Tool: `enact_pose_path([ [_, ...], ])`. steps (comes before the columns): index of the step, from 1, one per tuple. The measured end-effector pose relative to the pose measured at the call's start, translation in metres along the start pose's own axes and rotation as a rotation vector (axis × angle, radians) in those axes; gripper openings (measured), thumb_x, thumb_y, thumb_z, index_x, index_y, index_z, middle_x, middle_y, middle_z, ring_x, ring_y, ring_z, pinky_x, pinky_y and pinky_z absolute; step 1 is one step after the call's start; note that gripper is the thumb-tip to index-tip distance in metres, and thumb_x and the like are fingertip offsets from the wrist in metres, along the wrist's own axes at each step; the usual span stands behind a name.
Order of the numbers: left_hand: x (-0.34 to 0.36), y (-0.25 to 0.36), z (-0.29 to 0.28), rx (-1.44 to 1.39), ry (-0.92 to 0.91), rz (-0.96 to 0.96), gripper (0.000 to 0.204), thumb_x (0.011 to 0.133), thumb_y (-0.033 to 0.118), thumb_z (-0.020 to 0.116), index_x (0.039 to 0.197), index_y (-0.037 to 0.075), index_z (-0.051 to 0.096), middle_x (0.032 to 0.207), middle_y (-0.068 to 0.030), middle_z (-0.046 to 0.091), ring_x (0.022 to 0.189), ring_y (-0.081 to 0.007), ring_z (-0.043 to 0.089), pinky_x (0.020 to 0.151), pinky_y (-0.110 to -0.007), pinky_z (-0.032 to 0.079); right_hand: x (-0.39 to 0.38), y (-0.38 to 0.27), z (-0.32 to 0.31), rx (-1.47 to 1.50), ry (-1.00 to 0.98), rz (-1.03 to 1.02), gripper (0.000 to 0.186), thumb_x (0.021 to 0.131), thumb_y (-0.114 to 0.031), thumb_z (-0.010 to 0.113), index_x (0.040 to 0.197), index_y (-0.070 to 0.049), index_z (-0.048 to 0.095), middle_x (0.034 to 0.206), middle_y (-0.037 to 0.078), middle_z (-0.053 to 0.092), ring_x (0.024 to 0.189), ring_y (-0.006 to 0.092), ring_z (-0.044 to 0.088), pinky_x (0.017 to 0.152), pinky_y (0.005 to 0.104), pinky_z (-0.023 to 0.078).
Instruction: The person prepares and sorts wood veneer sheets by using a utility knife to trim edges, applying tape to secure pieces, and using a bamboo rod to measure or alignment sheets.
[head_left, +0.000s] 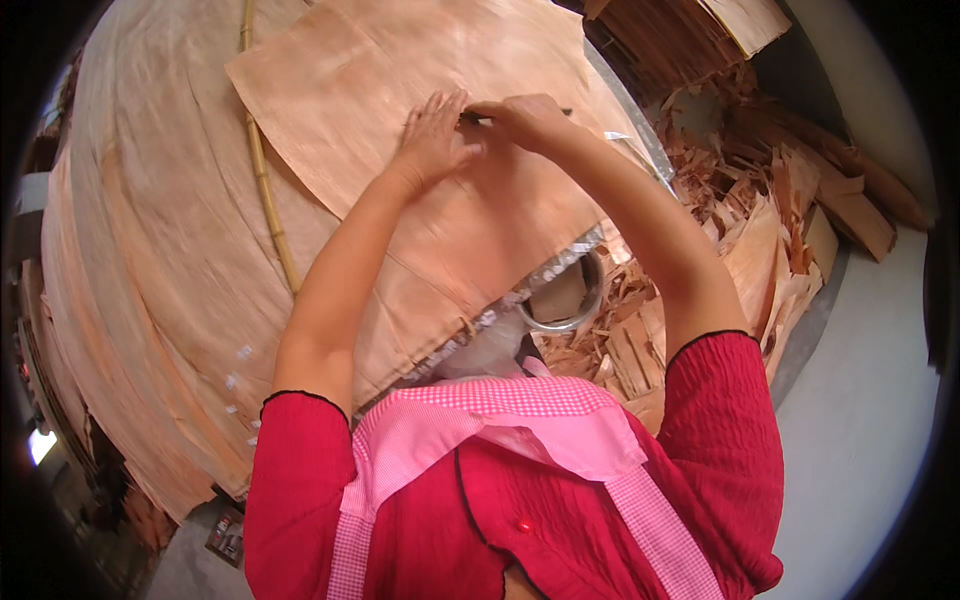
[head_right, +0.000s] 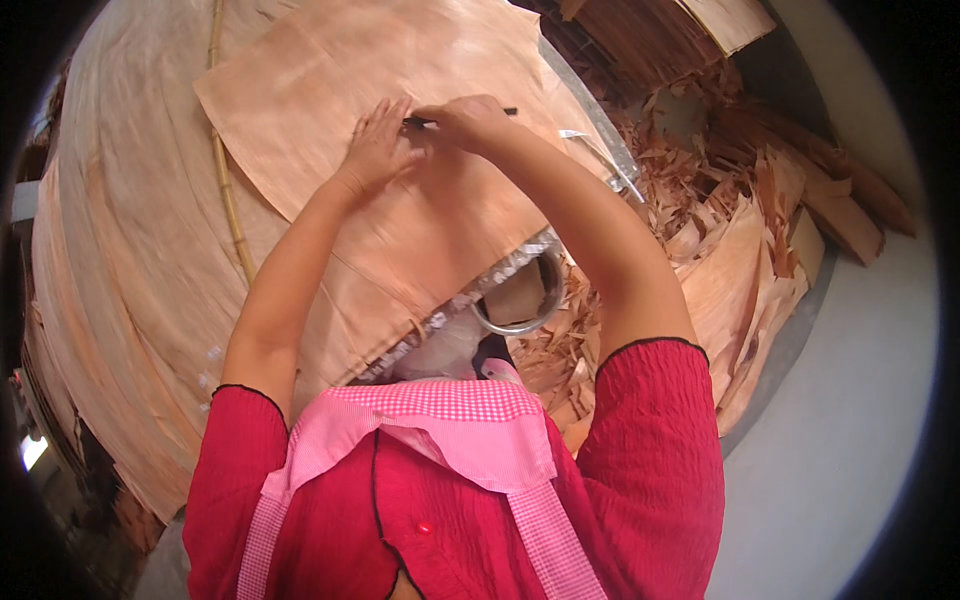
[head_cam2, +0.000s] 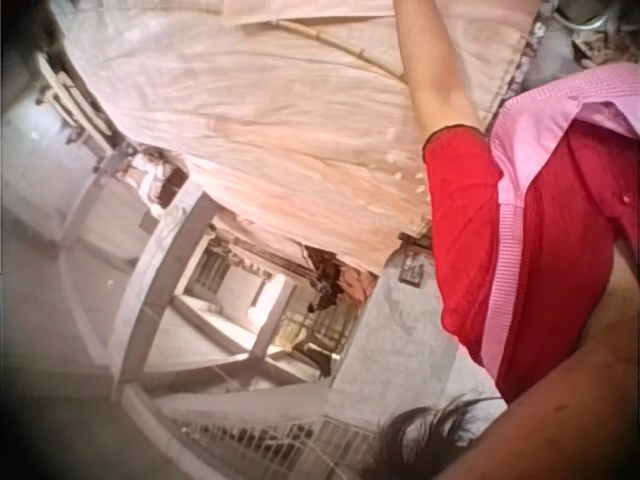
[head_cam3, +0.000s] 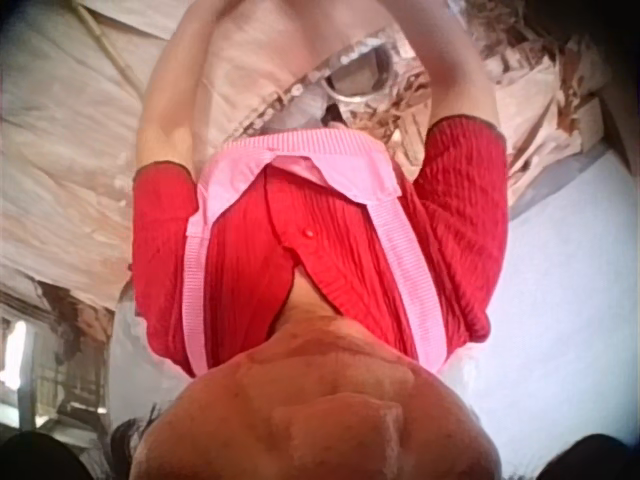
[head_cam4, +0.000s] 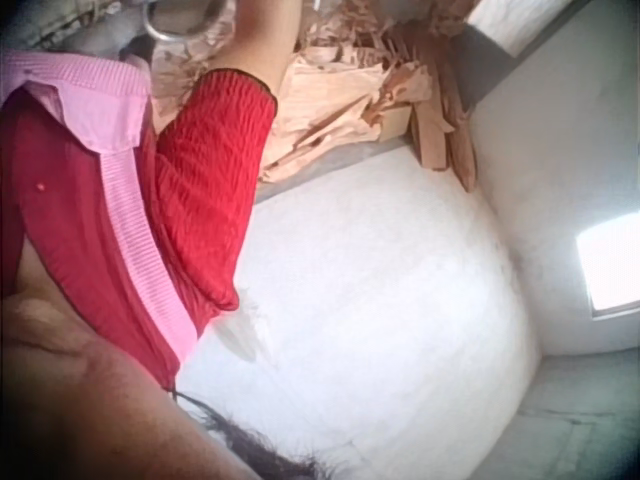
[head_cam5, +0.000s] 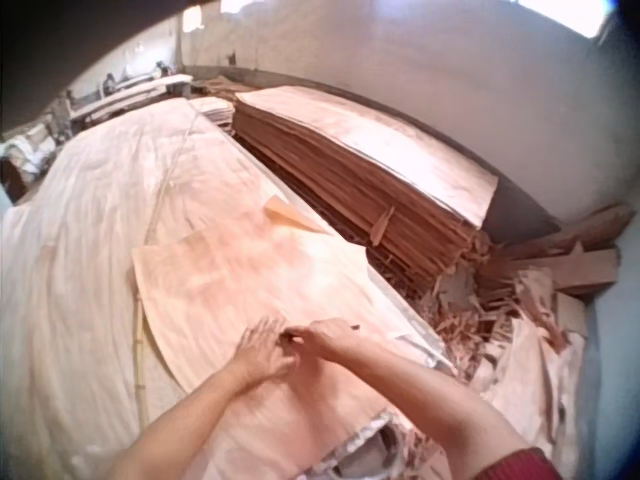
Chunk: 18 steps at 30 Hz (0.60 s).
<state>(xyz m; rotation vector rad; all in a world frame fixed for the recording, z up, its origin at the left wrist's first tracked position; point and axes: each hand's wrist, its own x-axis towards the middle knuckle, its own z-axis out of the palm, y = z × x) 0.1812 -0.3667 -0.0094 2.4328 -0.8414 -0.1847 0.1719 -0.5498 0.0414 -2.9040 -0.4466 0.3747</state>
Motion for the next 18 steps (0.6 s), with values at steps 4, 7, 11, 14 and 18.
enact_pose_path([
  [4,-0.005,0.019,-0.001,0.249,-0.002,0.018,0.080,0.072,0.045,0.059,0.136,0.012,0.022,0.141,-0.0053,0.023,0.132,-0.0229,0.014,0.107,-0.040,0.011,-0.016,0.050,-0.008,-0.039,-0.018,-0.089,0.033,0.081,-0.036,0.049,0.113,-0.028,0.054,0.080,0.007,0.064,0.078,0.0238,0.061,0.064,0.0343,0.046],
  [7,-0.007,0.025,-0.004,0.247,-0.024,-0.031,0.077,0.072,0.043,0.060,0.134,0.012,0.027,0.141,-0.0047,0.023,0.132,-0.0224,0.014,0.107,-0.040,0.010,-0.069,0.077,-0.009,0.008,0.003,0.155,0.031,0.080,-0.036,0.050,0.108,-0.024,0.056,0.078,0.010,0.063,0.074,0.0249,0.061,0.057,0.0350,0.046],
  [11,-0.006,0.025,-0.002,0.279,-0.016,-0.040,0.076,0.071,0.043,0.061,0.133,0.012,0.029,0.141,-0.0042,0.023,0.132,-0.0224,0.014,0.107,-0.040,0.010,-0.166,0.090,0.041,-0.019,0.219,0.308,0.037,0.080,-0.018,0.048,0.117,-0.022,0.044,0.075,0.014,0.060,0.069,0.0307,0.060,0.056,0.0389,0.047],
  [14,-0.008,0.023,0.000,0.322,-0.017,-0.046,0.080,0.071,0.047,0.059,0.135,0.013,0.025,0.142,-0.0034,0.021,0.133,-0.0211,0.010,0.107,-0.039,0.008,-0.239,0.084,0.053,0.019,0.110,0.414,0.053,0.079,-0.010,0.045,0.128,-0.022,0.033,0.079,0.017,0.061,0.069,0.0344,0.060,0.058,0.0420,0.047],
  [18,-0.017,0.037,-0.001,0.360,0.277,0.131,0.060,0.068,0.041,0.064,0.117,0.011,0.045,0.126,-0.0072,0.040,0.120,-0.0226,0.032,0.099,-0.039,0.023,-0.253,0.110,0.025,0.099,0.154,0.565,0.060,0.081,-0.020,0.052,0.134,-0.018,0.026,0.086,0.020,0.061,0.077,0.0362,0.060,0.060,0.0423,0.046],
])
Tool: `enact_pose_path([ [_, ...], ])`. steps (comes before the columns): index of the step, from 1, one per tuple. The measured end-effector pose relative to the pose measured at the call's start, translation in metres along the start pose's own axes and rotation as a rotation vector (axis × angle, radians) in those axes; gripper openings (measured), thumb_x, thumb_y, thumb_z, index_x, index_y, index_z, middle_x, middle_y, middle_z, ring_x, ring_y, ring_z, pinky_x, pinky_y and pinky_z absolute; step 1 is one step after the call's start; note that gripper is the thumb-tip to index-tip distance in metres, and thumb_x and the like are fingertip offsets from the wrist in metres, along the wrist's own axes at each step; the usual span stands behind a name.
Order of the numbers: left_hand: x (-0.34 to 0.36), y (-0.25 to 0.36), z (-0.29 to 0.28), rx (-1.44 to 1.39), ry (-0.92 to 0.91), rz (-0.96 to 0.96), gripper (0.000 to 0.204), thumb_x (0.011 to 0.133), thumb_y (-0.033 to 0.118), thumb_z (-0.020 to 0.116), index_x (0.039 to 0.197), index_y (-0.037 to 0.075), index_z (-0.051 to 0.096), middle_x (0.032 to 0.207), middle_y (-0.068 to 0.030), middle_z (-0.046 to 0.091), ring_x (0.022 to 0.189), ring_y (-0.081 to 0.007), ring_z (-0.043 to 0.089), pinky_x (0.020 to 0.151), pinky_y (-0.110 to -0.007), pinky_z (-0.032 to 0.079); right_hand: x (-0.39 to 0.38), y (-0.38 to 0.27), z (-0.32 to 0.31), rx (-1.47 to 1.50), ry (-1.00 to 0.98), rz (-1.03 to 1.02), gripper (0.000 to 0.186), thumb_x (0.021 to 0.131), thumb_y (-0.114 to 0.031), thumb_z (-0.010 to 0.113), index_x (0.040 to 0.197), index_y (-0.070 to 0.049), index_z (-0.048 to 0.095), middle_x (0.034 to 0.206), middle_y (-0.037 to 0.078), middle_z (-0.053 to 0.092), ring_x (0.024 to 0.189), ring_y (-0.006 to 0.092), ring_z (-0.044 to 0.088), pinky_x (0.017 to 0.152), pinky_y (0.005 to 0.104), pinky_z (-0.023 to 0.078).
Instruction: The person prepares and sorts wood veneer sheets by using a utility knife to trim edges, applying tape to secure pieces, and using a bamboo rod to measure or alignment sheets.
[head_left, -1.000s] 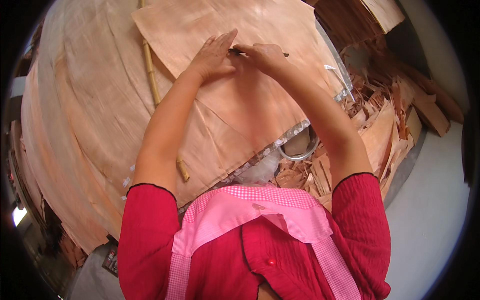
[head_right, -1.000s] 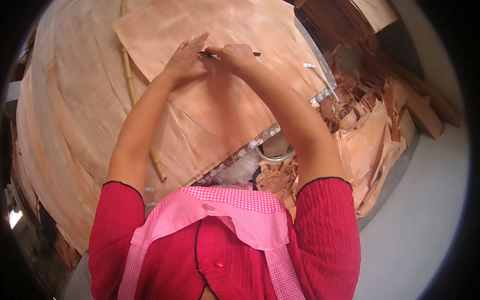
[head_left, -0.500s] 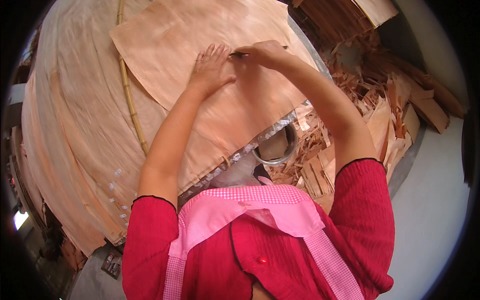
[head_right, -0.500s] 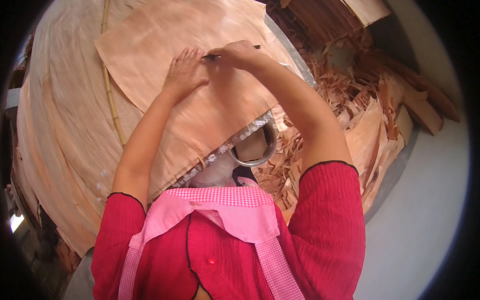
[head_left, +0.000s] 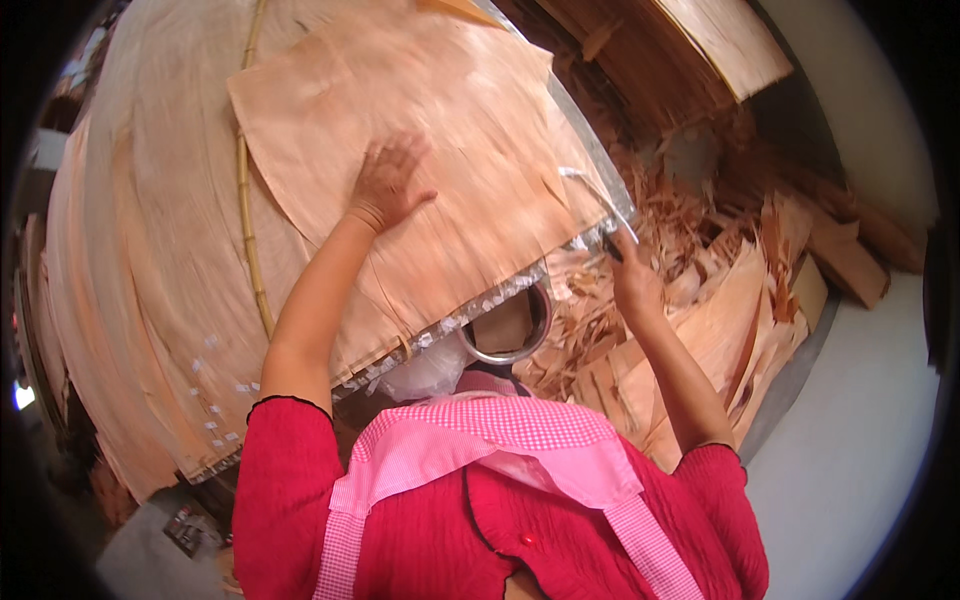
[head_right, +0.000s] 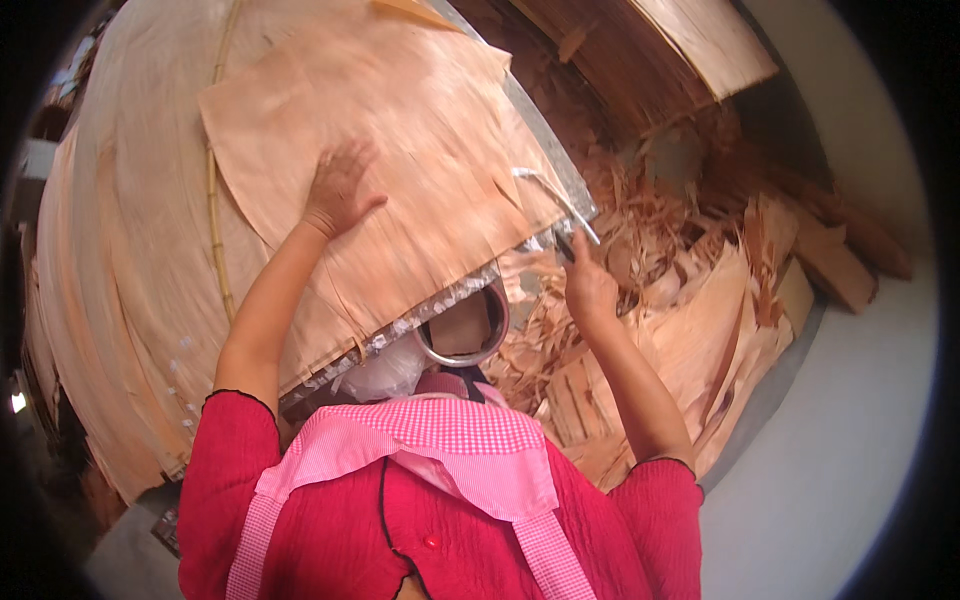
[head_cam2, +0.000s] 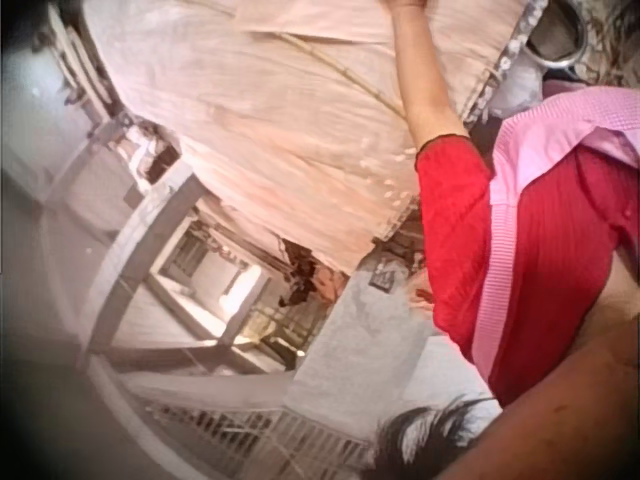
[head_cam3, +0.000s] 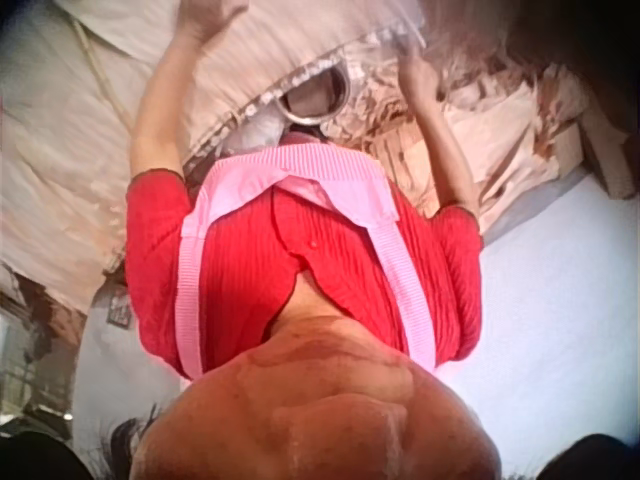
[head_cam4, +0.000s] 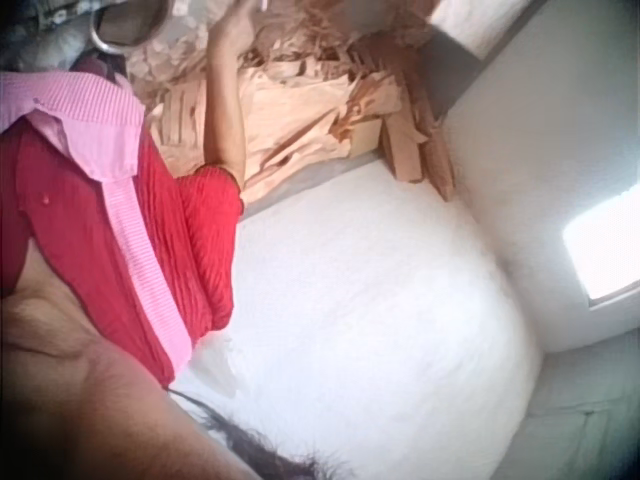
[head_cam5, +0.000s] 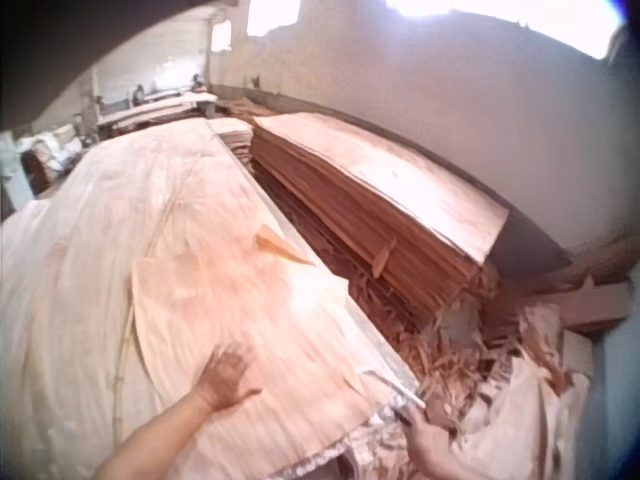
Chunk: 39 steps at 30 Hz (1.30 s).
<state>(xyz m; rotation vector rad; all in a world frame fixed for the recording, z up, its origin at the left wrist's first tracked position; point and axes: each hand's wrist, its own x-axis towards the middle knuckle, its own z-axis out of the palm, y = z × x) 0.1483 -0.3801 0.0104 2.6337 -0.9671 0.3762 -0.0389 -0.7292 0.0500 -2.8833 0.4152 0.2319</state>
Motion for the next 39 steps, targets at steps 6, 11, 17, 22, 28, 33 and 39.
enact_pose_path([
  [6,-0.002,0.011,-0.003,0.032,-0.010,0.125,0.024,0.066,0.026,0.066,0.078,0.009,0.055,0.083,-0.0050,0.055,0.082,-0.0209,0.053,0.068,-0.033,0.043,0.158,-0.119,-0.009,-0.040,0.142,0.054,0.049,0.074,-0.043,0.059,0.106,-0.006,0.054,0.082,0.019,0.062,0.080,0.0338,0.061,0.068,0.0423,0.047],
  [11,-0.026,0.039,0.005,0.061,0.082,-0.157,0.023,0.074,0.019,0.058,0.090,0.003,0.056,0.096,-0.0107,0.055,0.094,-0.0258,0.051,0.080,-0.034,0.043,0.172,-0.153,-0.015,0.021,0.191,-0.038,0.025,0.074,-0.031,0.059,0.078,-0.008,0.065,0.081,0.015,0.063,0.076,0.0311,0.062,0.066,0.0402,0.048],
  [17,-0.032,0.056,0.011,0.182,-0.001,-0.282,0.030,0.081,0.013,0.045,0.106,-0.001,0.050,0.112,-0.0136,0.050,0.109,-0.0269,0.045,0.093,-0.035,0.036,0.146,-0.270,-0.044,0.142,0.118,-0.392,0.025,0.076,-0.030,0.054,0.082,-0.008,0.064,0.081,0.017,0.062,0.077,0.0310,0.061,0.066,0.0405,0.046],
  [22,-0.024,0.057,0.008,0.277,0.151,-0.173,0.014,0.077,0.014,0.047,0.087,0.006,0.053,0.093,-0.0054,0.055,0.093,-0.0206,0.052,0.082,-0.033,0.041,0.071,-0.415,0.020,0.320,0.000,-0.888,0.016,0.077,-0.013,0.048,0.080,-0.007,0.063,0.077,0.015,0.061,0.072,0.0292,0.059,0.062,0.0406,0.046],
  [28,-0.036,0.044,0.015,0.270,0.120,-0.241,0.020,0.079,0.020,0.053,0.095,0.009,0.057,0.104,-0.0052,0.055,0.098,-0.0222,0.051,0.081,-0.037,0.041,0.040,-0.310,-0.035,0.698,-0.404,-0.890,0.028,0.072,-0.029,0.062,0.095,-0.013,0.065,0.078,0.012,0.063,0.071,0.0280,0.059,0.070,0.0329,0.045],
  [33,-0.029,0.051,0.011,0.121,0.226,-0.294,0.011,0.075,0.017,0.054,0.084,0.011,0.056,0.099,-0.0034,0.054,0.099,-0.0207,0.050,0.083,-0.035,0.039,0.150,-0.095,-0.015,-0.141,-0.067,-0.159,0.031,0.072,-0.034,0.063,0.086,-0.006,0.064,0.090,0.015,0.062,0.085,0.0295,0.059,0.072,0.0384,0.046],
  [39,-0.033,0.050,0.007,0.099,0.201,-0.308,0.013,0.075,0.017,0.055,0.086,0.011,0.057,0.100,-0.0038,0.054,0.103,-0.0215,0.048,0.086,-0.035,0.038,0.162,-0.071,-0.012,-0.156,-0.256,-0.044,0.035,0.071,-0.036,0.062,0.087,-0.005,0.063,0.093,0.016,0.062,0.091,0.0296,0.058,0.076,0.0378,0.045],
])
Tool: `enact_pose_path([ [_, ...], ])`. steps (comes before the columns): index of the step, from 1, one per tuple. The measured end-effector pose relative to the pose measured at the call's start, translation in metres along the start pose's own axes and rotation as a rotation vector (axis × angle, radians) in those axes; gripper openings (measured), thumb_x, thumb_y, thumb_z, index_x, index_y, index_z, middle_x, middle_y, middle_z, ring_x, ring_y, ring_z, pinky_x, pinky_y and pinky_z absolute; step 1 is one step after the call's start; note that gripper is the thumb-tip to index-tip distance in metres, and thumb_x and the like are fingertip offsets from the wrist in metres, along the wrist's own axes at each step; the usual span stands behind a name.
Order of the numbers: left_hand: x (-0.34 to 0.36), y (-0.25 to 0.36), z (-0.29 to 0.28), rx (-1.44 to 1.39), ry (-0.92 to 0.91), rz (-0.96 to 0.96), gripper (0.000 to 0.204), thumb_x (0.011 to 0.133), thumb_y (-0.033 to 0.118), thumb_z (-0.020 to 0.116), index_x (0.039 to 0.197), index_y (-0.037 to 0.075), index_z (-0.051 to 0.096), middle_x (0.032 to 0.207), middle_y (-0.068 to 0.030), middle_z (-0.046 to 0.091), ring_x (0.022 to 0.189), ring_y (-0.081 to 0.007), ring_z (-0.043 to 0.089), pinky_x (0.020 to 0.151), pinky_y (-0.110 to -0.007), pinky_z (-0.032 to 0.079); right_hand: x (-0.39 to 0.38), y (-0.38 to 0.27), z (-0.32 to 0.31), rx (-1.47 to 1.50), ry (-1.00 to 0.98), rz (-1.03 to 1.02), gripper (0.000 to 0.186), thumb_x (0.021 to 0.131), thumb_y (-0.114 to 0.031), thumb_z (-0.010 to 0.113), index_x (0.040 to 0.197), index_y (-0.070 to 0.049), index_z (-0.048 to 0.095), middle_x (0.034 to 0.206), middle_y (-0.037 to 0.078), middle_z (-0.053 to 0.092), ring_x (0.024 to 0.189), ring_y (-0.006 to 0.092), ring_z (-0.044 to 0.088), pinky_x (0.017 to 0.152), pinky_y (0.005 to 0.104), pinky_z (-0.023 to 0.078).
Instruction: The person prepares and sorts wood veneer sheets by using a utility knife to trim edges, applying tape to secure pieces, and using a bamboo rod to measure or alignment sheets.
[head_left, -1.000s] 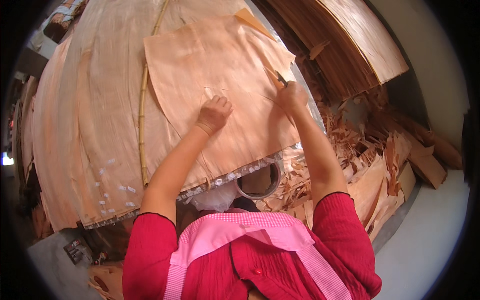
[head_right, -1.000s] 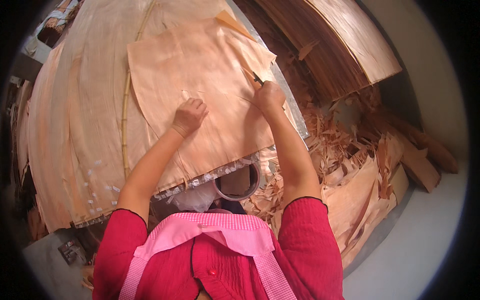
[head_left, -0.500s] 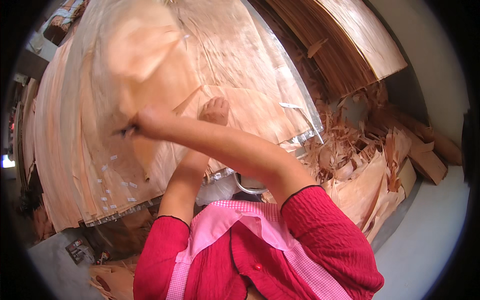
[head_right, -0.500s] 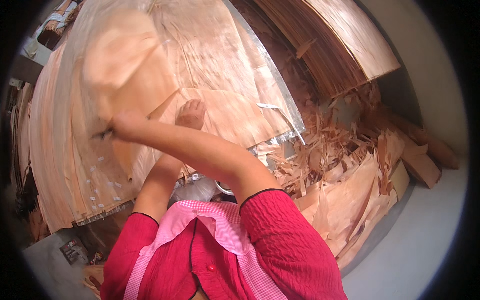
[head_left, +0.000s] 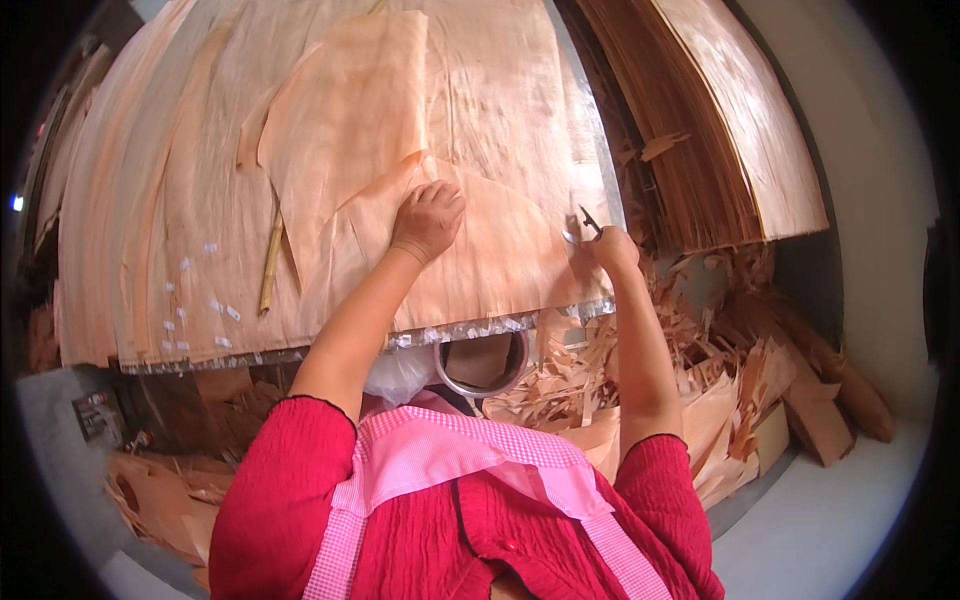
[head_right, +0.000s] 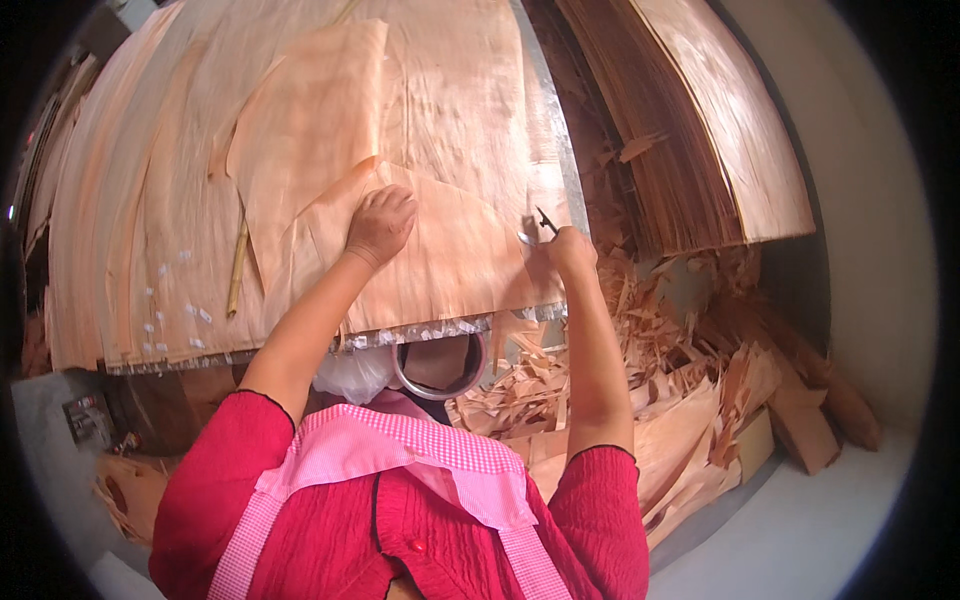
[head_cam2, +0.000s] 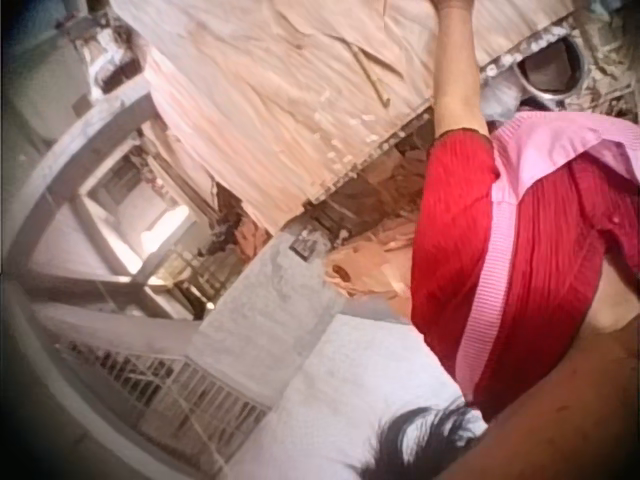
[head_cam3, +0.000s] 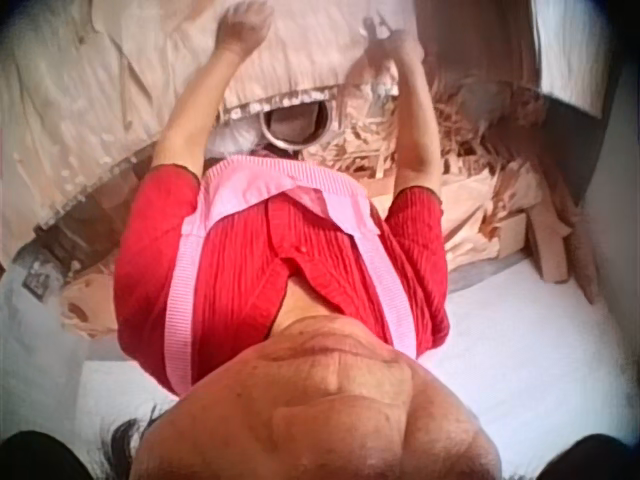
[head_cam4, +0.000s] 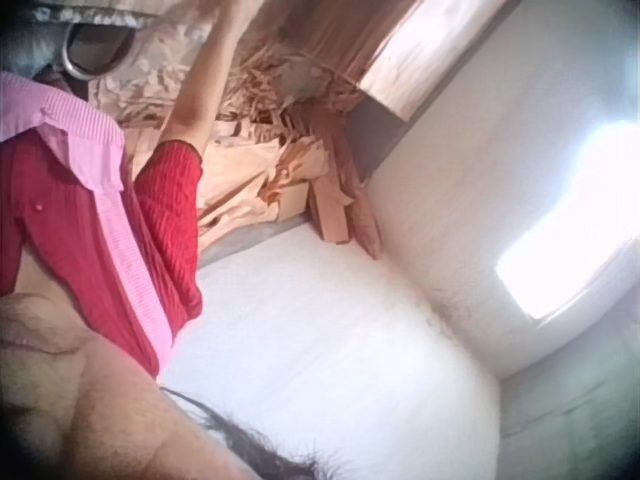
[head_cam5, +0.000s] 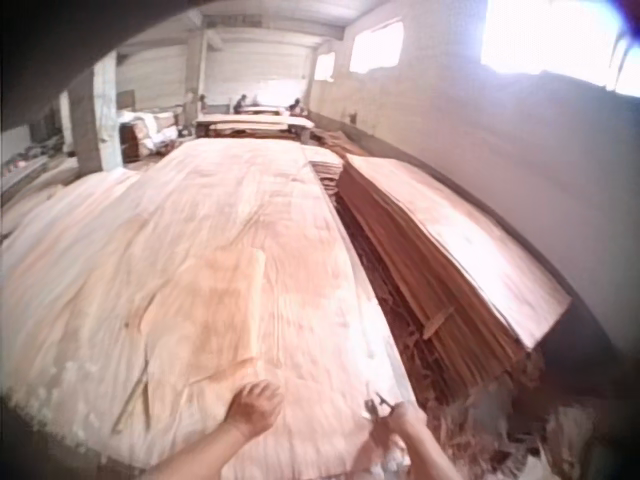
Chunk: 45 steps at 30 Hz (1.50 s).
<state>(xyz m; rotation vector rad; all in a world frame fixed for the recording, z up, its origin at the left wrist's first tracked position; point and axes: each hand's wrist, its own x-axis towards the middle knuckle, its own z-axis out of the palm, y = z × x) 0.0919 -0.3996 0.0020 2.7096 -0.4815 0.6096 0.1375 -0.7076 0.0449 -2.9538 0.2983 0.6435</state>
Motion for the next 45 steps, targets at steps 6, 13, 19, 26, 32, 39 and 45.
enact_pose_path([
  [6,0.000,0.000,0.001,0.029,0.000,-0.064,0.025,0.078,0.021,0.054,0.100,0.010,0.055,0.113,-0.0067,0.052,0.109,-0.0230,0.045,0.091,-0.037,0.036,-0.007,0.020,0.022,0.107,0.023,-0.229,0.027,0.075,-0.026,0.057,0.092,-0.005,0.061,0.094,0.015,0.059,0.090,0.0324,0.055,0.077,0.0385,0.044],
  [13,0.001,0.003,0.002,0.052,0.022,-0.142,0.037,0.081,0.026,0.052,0.111,0.005,0.049,0.119,-0.0112,0.048,0.115,-0.0278,0.041,0.098,-0.038,0.032,-0.085,0.073,0.004,0.460,0.536,-0.446,0.014,0.077,-0.005,0.060,0.092,-0.005,0.058,0.089,0.004,0.061,0.079,0.0144,0.057,0.066,0.0256,0.045],
  [19,0.007,-0.014,0.019,-0.063,0.031,-0.281,0.031,0.082,0.023,0.047,0.108,0.005,0.051,0.118,-0.0109,0.048,0.113,-0.0265,0.042,0.096,-0.038,0.033,-0.072,-0.007,-0.080,0.670,0.063,-0.453,0.012,0.077,-0.010,0.064,0.080,0.000,0.058,0.068,0.001,0.058,0.064,0.0053,0.051,0.060,0.0203,0.040],
  [26,0.019,-0.014,0.010,0.232,0.072,-0.436,0.044,0.081,0.027,0.048,0.118,0.004,0.044,0.121,-0.0128,0.045,0.116,-0.0265,0.038,0.098,-0.043,0.026,0.032,-0.138,-0.057,0.606,-0.471,-0.664,0.012,0.076,-0.011,0.064,0.077,0.000,0.058,0.062,0.004,0.056,0.053,0.0093,0.052,0.048,0.0228,0.041],
  [32,0.012,-0.021,0.023,0.274,0.263,-0.709,0.069,0.073,0.042,0.057,0.127,0.005,0.036,0.129,-0.0148,0.038,0.115,-0.0310,0.037,0.097,-0.048,0.021,0.061,-0.234,-0.036,0.411,-0.713,-0.818,0.017,0.075,-0.015,0.063,0.068,-0.001,0.058,0.052,0.002,0.050,0.042,0.0095,0.045,0.040,0.0223,0.033],
  [39,0.011,-0.020,0.026,0.397,0.059,-0.547,0.035,0.076,0.032,0.055,0.103,0.010,0.059,0.111,-0.0044,0.052,0.104,-0.0215,0.044,0.087,-0.042,0.031,0.096,-0.255,-0.011,0.162,-0.585,-0.806,0.026,0.068,-0.019,0.066,0.053,-0.001,0.055,0.046,0.005,0.049,0.038,0.0120,0.045,0.036,0.0253,0.033],
  [45,0.022,-0.017,0.018,0.419,0.045,-0.445,0.027,0.080,0.020,0.049,0.103,0.008,0.057,0.104,-0.0056,0.051,0.101,-0.0228,0.046,0.085,-0.038,0.037,0.095,-0.239,-0.029,0.110,-0.492,-0.808,0.030,0.066,-0.025,0.066,0.050,-0.002,0.057,0.046,0.006,0.053,0.040,0.0142,0.050,0.040,0.0268,0.038],
])
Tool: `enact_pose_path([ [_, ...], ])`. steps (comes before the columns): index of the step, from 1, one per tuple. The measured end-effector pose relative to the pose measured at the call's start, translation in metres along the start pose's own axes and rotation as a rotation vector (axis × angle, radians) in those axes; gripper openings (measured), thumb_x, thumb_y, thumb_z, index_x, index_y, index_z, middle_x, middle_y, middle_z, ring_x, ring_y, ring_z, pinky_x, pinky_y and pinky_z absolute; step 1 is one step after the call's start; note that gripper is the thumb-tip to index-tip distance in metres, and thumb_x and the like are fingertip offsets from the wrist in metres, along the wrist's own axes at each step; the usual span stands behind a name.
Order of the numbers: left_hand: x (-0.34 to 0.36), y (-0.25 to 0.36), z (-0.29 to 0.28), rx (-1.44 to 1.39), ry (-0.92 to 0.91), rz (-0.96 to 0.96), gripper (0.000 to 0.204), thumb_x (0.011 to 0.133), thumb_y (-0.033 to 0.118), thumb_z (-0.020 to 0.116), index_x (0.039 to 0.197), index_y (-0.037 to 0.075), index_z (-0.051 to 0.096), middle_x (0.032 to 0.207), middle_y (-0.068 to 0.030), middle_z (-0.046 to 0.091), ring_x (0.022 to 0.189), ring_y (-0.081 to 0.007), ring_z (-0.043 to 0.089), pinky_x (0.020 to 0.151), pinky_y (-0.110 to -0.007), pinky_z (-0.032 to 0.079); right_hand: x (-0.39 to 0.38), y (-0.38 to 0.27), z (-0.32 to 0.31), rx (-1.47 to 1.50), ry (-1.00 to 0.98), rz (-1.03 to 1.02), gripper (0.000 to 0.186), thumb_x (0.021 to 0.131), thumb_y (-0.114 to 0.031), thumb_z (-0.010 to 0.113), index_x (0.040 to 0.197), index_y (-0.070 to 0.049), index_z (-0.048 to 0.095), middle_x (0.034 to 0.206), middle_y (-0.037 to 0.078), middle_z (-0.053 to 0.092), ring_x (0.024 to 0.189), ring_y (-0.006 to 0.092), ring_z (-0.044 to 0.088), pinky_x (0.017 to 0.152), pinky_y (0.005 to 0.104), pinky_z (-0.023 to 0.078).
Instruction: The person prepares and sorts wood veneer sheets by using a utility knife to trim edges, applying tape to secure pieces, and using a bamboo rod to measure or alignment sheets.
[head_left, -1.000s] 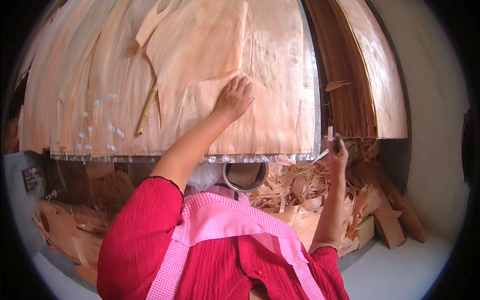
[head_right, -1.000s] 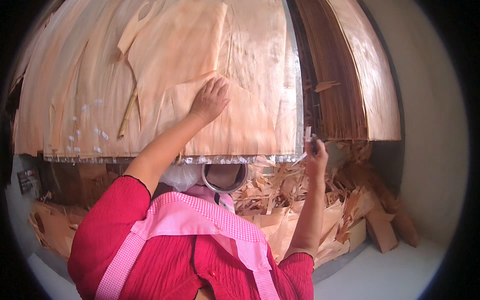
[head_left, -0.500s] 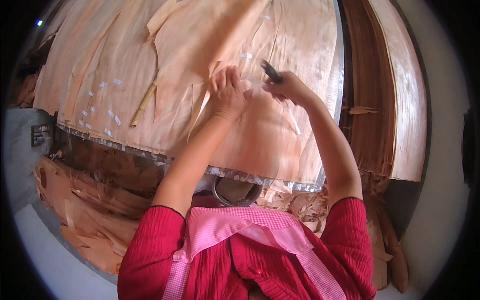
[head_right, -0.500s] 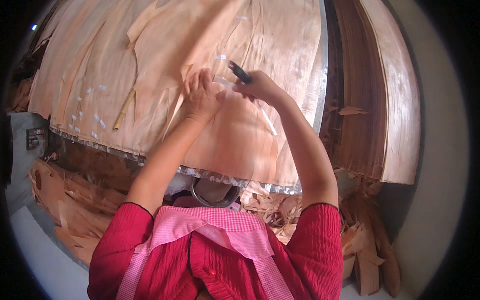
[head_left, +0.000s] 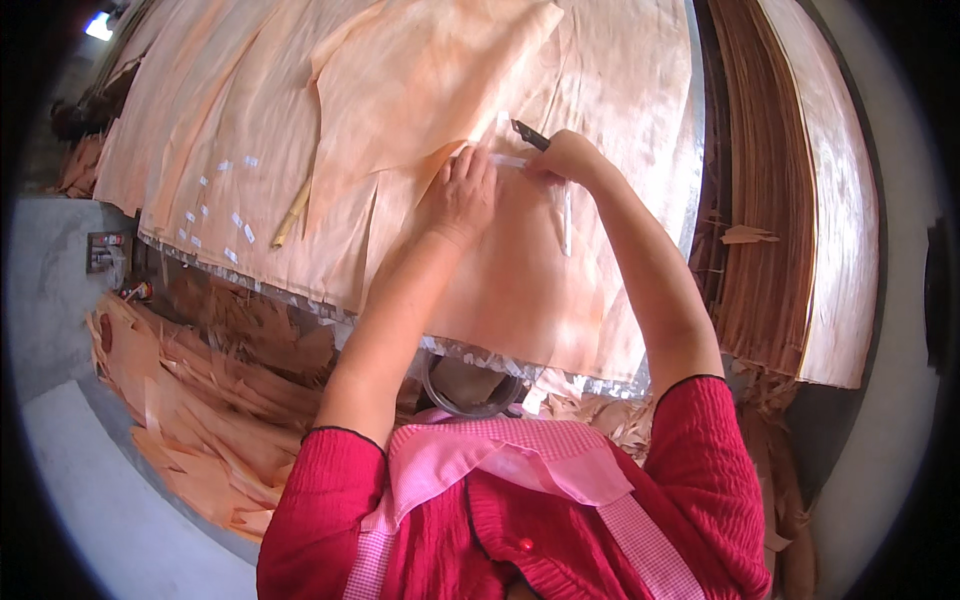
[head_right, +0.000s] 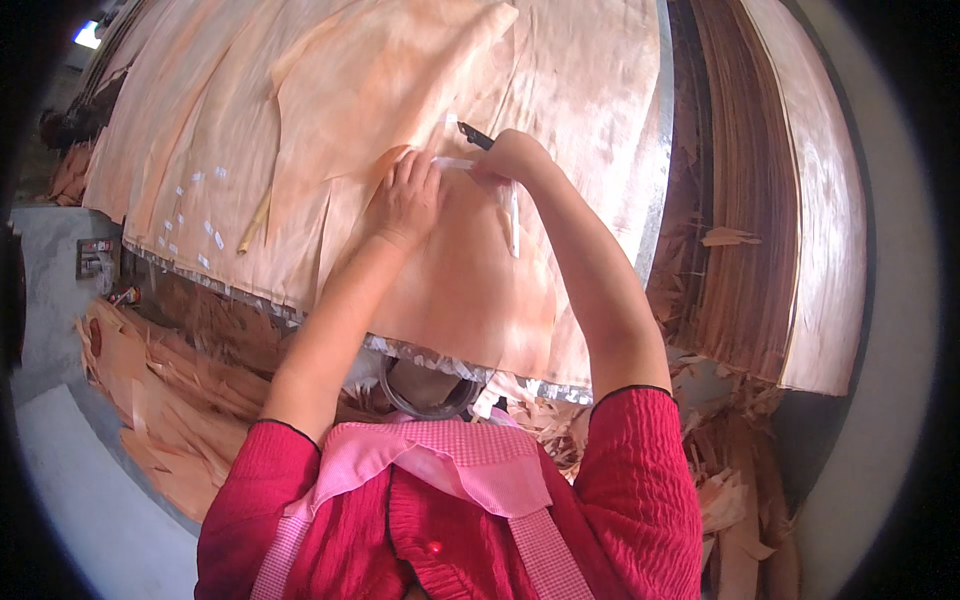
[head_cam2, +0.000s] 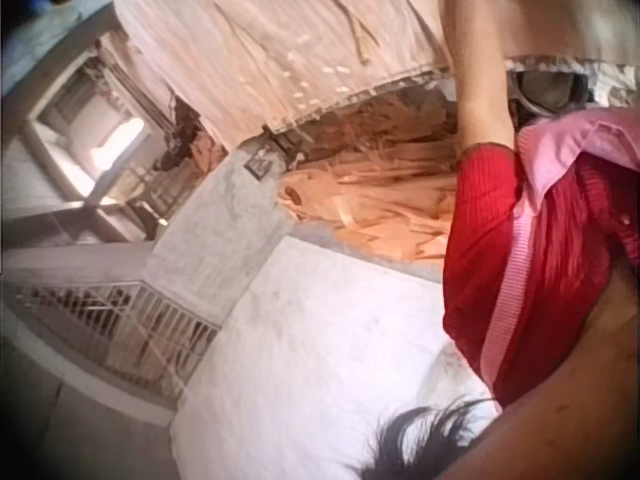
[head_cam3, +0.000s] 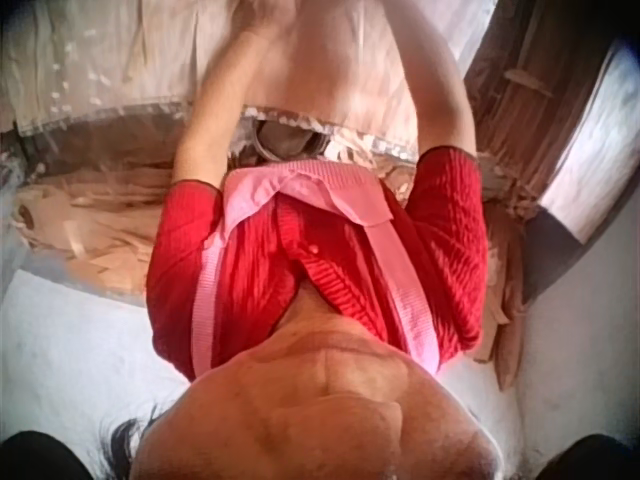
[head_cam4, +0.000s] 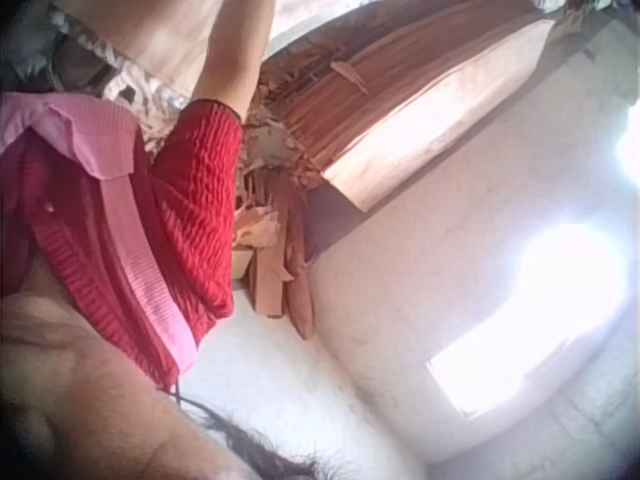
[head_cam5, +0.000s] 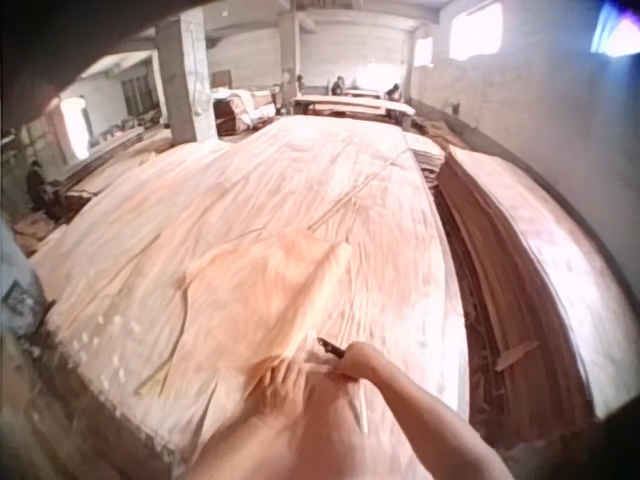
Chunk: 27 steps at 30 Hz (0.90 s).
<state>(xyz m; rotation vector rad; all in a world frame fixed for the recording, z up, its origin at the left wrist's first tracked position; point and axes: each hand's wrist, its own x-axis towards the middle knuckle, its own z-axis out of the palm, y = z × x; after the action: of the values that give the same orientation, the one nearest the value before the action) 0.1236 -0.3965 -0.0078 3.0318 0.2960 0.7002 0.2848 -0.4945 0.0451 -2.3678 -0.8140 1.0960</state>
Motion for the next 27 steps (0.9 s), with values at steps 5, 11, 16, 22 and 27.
enact_pose_path([
  [5,0.008,0.010,-0.002,0.031,-0.191,0.065,0.028,0.081,0.014,0.045,0.108,0.010,0.053,0.106,-0.0071,0.048,0.101,-0.0240,0.046,0.083,-0.037,0.040,-0.011,0.003,0.018,-0.228,0.265,0.052,0.024,0.068,-0.025,0.061,0.071,-0.002,0.064,0.070,0.015,0.061,0.066,0.0270,0.060,0.061,0.0348,0.047],
  [11,0.004,0.019,0.000,0.102,-0.206,0.043,0.039,0.080,0.012,0.042,0.120,0.012,0.045,0.110,-0.0067,0.048,0.104,-0.0231,0.044,0.082,-0.037,0.039,-0.117,0.030,0.007,0.392,0.395,0.018,0.020,0.078,-0.020,0.059,0.085,-0.001,0.063,0.073,0.012,0.063,0.067,0.0224,0.060,0.062,0.0338,0.046],
  [16,-0.011,0.025,-0.012,-0.022,-0.016,0.373,0.037,0.082,0.014,0.040,0.118,0.008,0.047,0.113,-0.0086,0.050,0.104,-0.0235,0.047,0.086,-0.037,0.039,-0.228,0.054,-0.016,0.885,0.293,-0.108,0.018,0.082,-0.016,0.057,0.088,0.001,0.059,0.062,0.003,0.055,0.052,0.0096,0.049,0.057,0.0255,0.043],
  [22,-0.055,0.102,-0.025,-0.388,-0.070,0.207,0.026,0.077,0.022,0.056,0.099,0.008,0.057,0.107,-0.0055,0.055,0.098,-0.0219,0.051,0.085,-0.035,0.041,-0.182,0.083,0.028,0.710,0.243,0.093,0.019,0.082,-0.019,0.058,0.085,-0.001,0.059,0.056,0.001,0.049,0.044,0.0083,0.042,0.043,0.0235,0.038],
  [27,-0.047,0.117,-0.033,-0.300,-0.189,0.047,0.034,0.076,0.020,0.053,0.108,0.008,0.054,0.116,-0.0041,0.051,0.100,-0.0202,0.049,0.081,-0.036,0.040,-0.137,0.104,0.063,0.802,0.268,0.183,0.022,0.077,-0.020,0.063,0.067,-0.001,0.059,0.051,0.003,0.050,0.039,0.0095,0.041,0.037,0.0259,0.032],
])
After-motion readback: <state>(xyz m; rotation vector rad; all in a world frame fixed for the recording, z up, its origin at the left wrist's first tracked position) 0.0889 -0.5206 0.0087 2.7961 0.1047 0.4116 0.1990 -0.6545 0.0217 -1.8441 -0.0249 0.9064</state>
